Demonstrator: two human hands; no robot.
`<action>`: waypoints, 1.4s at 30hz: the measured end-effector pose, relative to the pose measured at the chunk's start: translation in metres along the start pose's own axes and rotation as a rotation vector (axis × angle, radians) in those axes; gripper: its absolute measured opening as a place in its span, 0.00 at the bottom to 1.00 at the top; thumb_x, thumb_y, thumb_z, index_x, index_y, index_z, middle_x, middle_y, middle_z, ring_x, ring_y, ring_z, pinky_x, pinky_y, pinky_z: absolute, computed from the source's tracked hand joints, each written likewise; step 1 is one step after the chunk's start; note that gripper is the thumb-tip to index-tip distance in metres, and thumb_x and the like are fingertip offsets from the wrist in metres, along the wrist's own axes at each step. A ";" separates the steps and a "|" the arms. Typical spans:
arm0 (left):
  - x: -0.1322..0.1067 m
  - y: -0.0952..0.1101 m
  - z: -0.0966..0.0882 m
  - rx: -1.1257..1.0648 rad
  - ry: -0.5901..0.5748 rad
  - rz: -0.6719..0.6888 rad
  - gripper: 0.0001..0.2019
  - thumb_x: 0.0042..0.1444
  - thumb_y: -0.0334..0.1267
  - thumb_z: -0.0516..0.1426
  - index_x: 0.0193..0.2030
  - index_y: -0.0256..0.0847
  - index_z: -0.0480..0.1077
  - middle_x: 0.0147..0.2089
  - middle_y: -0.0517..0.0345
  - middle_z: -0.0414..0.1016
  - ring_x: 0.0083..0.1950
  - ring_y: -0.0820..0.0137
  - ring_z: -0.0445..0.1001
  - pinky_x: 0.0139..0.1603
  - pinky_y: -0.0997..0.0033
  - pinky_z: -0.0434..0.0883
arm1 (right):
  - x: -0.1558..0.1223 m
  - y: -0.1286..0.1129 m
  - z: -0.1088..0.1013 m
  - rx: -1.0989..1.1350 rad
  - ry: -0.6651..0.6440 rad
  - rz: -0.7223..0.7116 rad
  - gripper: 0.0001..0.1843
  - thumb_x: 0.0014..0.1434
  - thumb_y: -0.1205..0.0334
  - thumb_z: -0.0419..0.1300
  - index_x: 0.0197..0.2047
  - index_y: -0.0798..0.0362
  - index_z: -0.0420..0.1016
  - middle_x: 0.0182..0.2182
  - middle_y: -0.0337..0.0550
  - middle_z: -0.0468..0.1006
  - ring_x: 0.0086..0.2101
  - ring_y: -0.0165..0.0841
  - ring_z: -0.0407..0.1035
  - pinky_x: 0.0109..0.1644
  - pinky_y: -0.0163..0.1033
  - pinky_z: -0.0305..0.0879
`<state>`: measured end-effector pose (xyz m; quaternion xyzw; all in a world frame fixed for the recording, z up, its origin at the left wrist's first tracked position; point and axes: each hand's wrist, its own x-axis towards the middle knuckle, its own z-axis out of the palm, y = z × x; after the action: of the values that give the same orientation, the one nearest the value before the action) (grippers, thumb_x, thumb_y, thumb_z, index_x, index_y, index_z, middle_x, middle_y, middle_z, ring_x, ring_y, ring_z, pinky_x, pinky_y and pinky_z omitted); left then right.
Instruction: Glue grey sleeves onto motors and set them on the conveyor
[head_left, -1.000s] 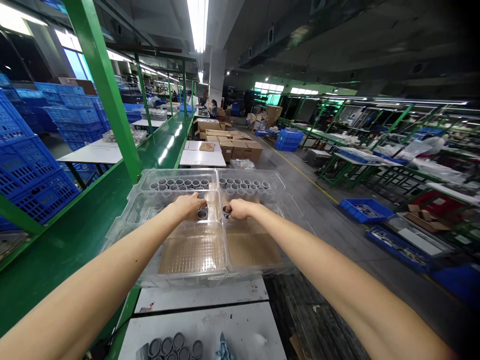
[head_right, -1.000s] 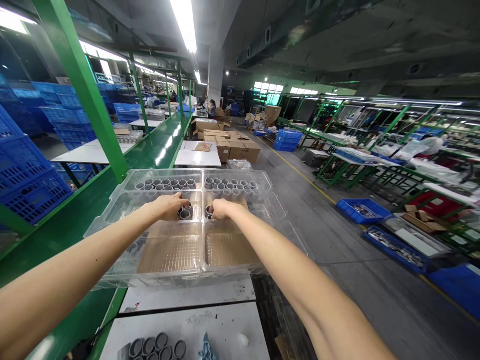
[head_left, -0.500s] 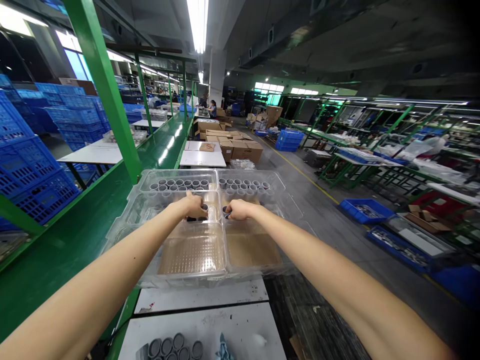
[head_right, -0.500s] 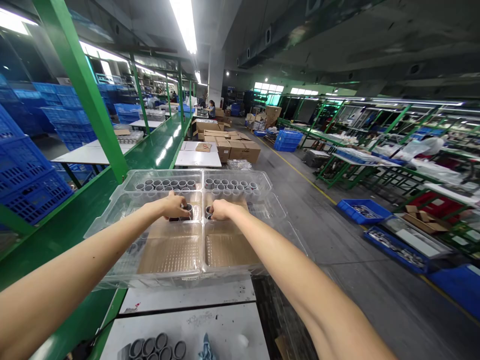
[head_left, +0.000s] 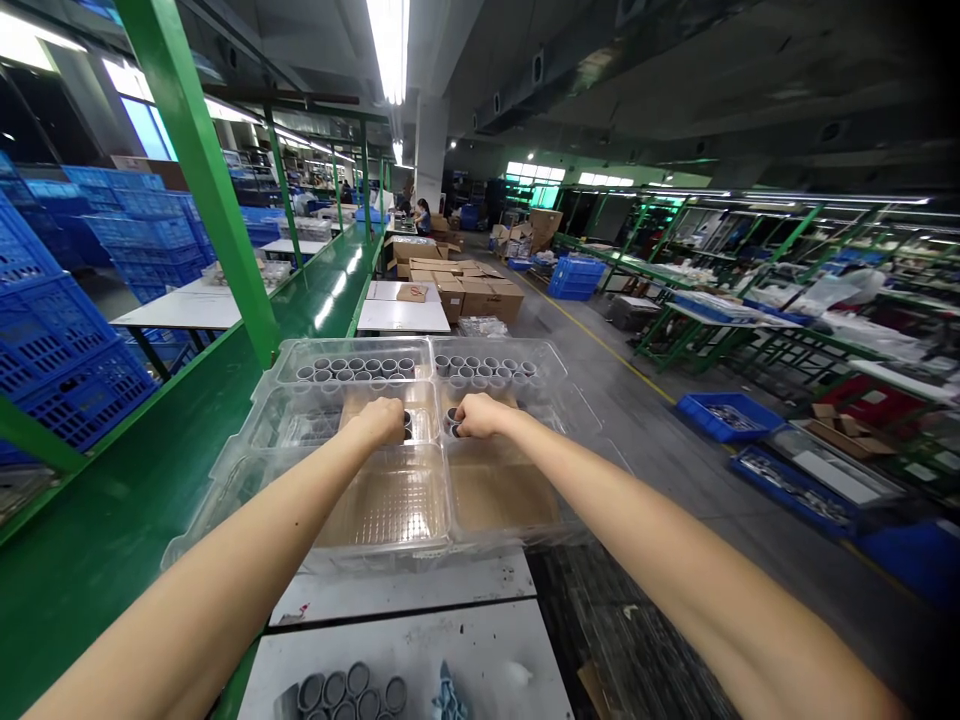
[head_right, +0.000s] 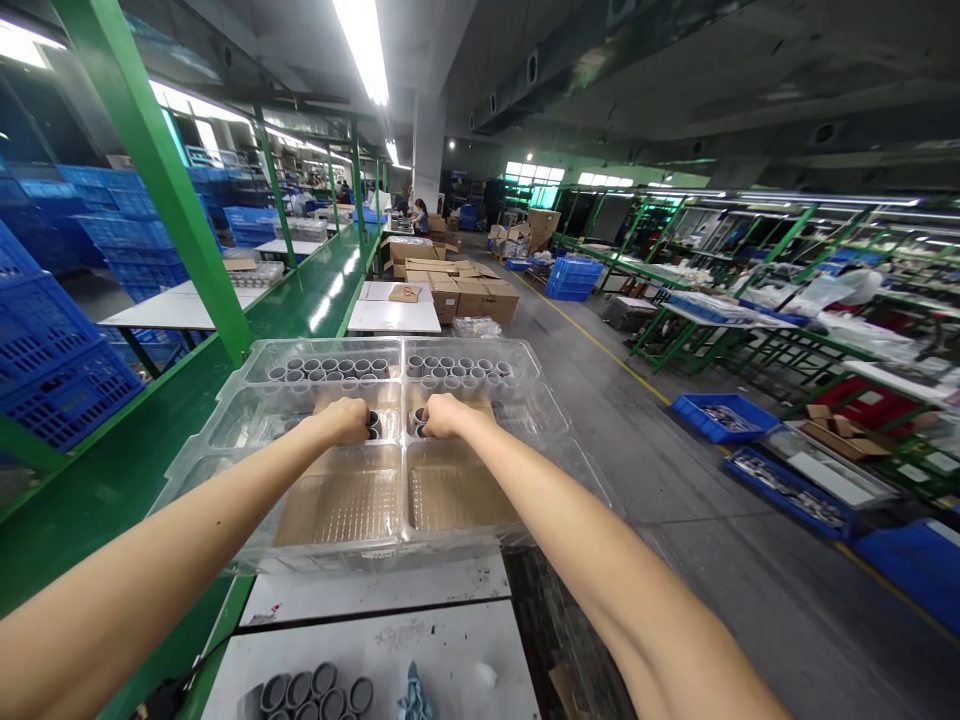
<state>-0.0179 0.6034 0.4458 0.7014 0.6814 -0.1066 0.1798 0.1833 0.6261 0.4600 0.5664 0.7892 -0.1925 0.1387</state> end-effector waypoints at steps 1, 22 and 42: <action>0.001 -0.001 0.000 -0.007 -0.020 0.001 0.18 0.70 0.44 0.65 0.63 0.42 0.74 0.63 0.47 0.78 0.58 0.56 0.81 0.56 0.50 0.81 | -0.003 0.001 -0.002 0.012 0.015 0.003 0.18 0.73 0.53 0.67 0.59 0.55 0.78 0.55 0.48 0.80 0.49 0.42 0.79 0.52 0.51 0.80; -0.213 -0.070 0.062 -0.259 0.379 0.097 0.09 0.70 0.42 0.62 0.48 0.39 0.79 0.51 0.54 0.78 0.53 0.60 0.79 0.56 0.52 0.78 | -0.269 -0.073 0.226 0.597 0.014 -0.491 0.17 0.70 0.72 0.62 0.57 0.45 0.82 0.57 0.43 0.76 0.55 0.33 0.76 0.63 0.36 0.73; -0.343 -0.085 0.520 -0.309 -0.251 -0.238 0.15 0.71 0.43 0.64 0.61 0.43 0.76 0.66 0.47 0.77 0.61 0.56 0.79 0.60 0.48 0.79 | -0.173 -0.165 0.524 0.160 -0.189 -0.308 0.18 0.73 0.55 0.66 0.61 0.53 0.77 0.60 0.51 0.77 0.55 0.44 0.76 0.58 0.54 0.79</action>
<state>-0.0692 0.0826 0.0976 0.5616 0.7398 -0.1079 0.3546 0.0830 0.1924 0.0952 0.4278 0.8322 -0.3257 0.1356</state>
